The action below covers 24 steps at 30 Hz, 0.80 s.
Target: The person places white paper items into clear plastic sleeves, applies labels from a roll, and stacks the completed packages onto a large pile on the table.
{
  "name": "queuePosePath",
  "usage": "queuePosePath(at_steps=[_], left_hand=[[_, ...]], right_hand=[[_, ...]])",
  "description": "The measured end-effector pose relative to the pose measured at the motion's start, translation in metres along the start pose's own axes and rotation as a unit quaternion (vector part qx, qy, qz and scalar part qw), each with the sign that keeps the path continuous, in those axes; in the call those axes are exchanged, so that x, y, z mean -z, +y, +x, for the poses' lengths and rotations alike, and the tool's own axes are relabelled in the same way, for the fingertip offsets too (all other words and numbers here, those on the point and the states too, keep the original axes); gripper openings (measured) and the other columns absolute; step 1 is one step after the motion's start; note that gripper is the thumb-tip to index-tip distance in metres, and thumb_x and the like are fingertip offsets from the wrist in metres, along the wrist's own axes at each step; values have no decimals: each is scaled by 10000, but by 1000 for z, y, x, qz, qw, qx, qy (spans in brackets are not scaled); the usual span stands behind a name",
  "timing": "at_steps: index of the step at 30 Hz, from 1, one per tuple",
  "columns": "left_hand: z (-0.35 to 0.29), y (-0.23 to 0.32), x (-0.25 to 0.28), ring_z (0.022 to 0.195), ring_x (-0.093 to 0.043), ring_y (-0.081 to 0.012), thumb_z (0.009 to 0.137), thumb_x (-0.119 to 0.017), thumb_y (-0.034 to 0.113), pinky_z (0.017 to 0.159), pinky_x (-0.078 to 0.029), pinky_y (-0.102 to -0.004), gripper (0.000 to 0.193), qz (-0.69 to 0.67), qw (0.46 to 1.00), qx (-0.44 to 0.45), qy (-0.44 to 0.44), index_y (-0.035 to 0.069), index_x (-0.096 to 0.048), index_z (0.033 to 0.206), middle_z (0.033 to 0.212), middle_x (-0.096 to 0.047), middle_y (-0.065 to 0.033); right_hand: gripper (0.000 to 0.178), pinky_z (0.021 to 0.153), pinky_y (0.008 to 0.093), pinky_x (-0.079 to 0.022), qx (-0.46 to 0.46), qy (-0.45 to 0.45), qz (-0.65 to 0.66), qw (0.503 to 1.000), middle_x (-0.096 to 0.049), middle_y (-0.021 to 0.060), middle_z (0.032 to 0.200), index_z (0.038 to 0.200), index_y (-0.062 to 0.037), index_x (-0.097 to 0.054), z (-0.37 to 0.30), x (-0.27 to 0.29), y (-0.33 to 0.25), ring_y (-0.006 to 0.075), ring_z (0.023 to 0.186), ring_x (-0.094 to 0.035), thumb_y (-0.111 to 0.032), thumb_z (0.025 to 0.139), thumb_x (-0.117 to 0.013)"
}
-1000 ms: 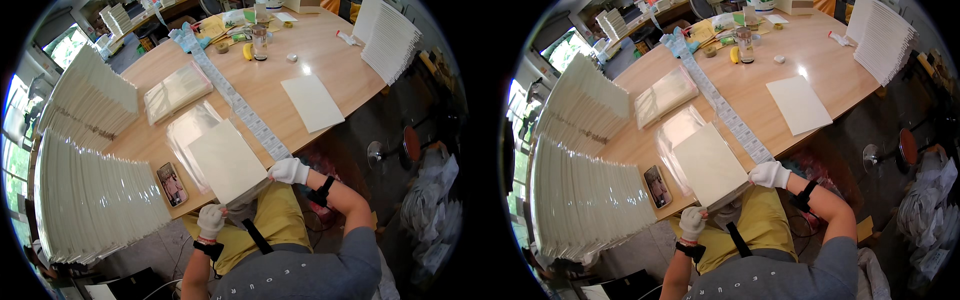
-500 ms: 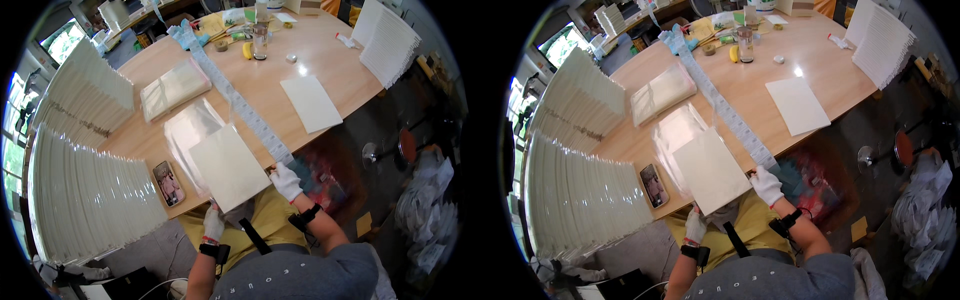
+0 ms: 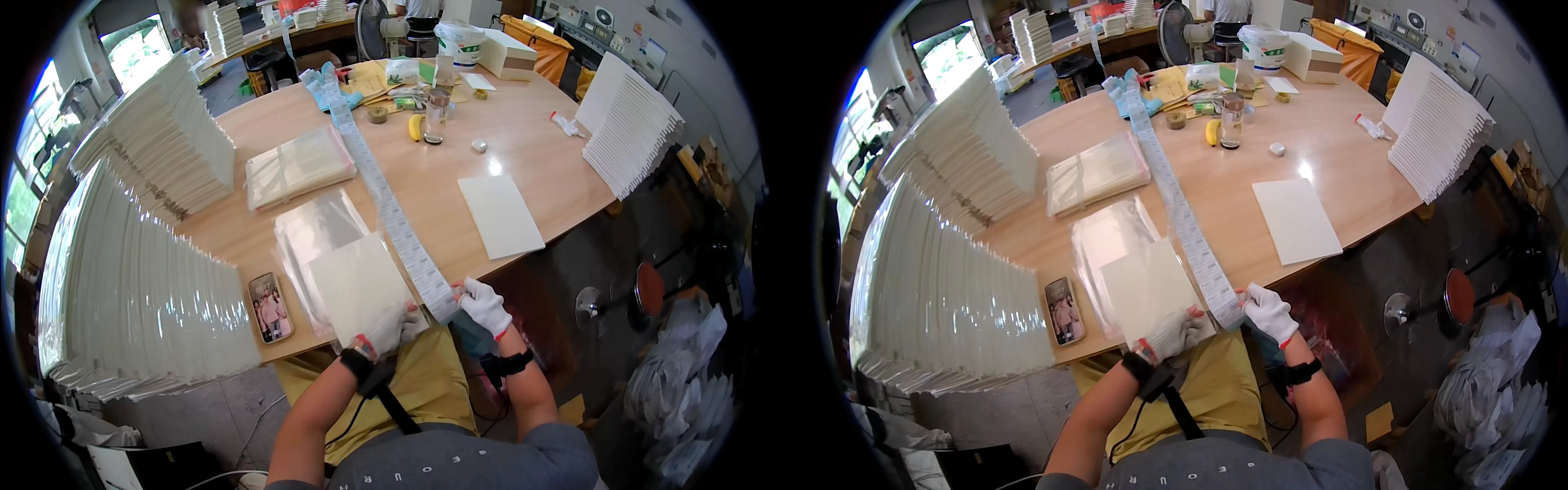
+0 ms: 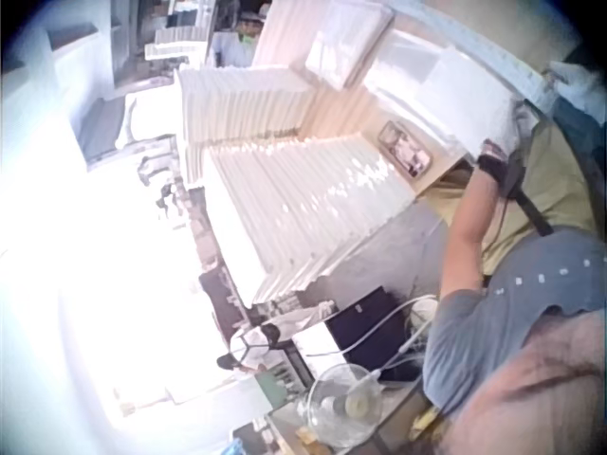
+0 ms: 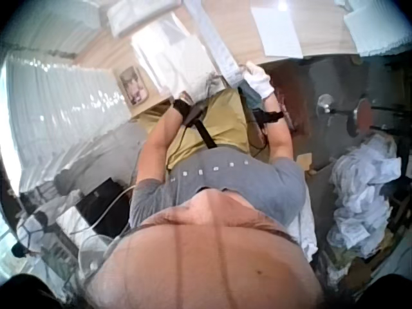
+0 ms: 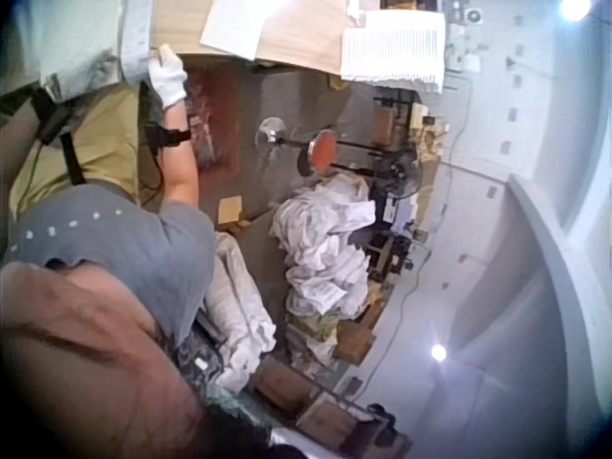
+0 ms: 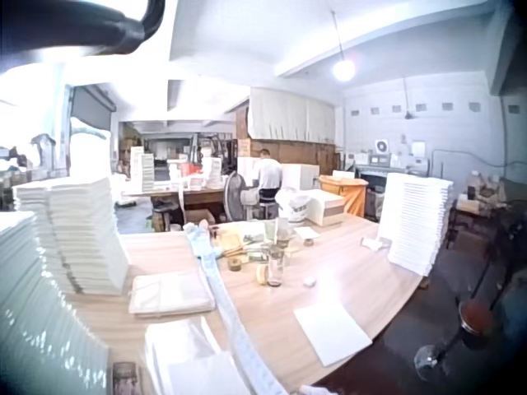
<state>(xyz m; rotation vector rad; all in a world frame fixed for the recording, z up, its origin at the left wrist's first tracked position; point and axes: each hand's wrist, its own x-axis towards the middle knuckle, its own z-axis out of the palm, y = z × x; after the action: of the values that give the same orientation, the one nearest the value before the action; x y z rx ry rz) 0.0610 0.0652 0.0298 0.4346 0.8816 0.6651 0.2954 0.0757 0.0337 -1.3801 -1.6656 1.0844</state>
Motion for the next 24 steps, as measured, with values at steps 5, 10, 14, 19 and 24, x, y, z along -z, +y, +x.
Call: queuePosePath(at_steps=[5,10,14,19,24], left_hand=[[51,-14,-13,447,-334,-44,894,-560,162,393,-271,-181,171,-106,993,36,-46,132,-482,745,587,-402,66],[53,-14,-33,443,-335,-55,891,-566,179,401,-279,-201,215,-75,997,2,-1,134,-465,706,588,-408,58],[65,-26,-31,503,-395,-71,918,-521,245,459,-336,-226,206,76,995,-38,54,85,-508,788,631,-452,39],[-12,-33,-3,810,-581,-183,910,-524,280,710,-469,-309,371,458,822,-309,136,-11,-532,1141,859,-599,-103],[-83,-78,97,702,-517,-166,820,-617,89,630,-447,-301,216,303,813,-334,369,-20,-571,1001,807,-537,-77]], right_hand=[[58,647,359,-464,151,-6,-263,953,-608,130,770,730,0,-587,-4,21,-4,252,702,-576,-46,762,-601],[104,840,407,-445,306,134,-268,904,-623,100,933,738,-47,-637,-24,27,-47,295,929,-569,-22,640,-663],[153,783,389,-472,261,168,-121,943,-628,110,913,806,-28,-628,-9,12,-80,284,856,-600,43,670,-632],[133,689,336,-472,105,42,-6,994,-621,157,817,862,-11,-613,100,-55,-46,274,767,-604,-103,830,-522],[171,684,382,-462,5,-7,-73,997,-627,165,828,885,-43,-613,174,-115,-13,284,785,-606,-171,837,-510]])
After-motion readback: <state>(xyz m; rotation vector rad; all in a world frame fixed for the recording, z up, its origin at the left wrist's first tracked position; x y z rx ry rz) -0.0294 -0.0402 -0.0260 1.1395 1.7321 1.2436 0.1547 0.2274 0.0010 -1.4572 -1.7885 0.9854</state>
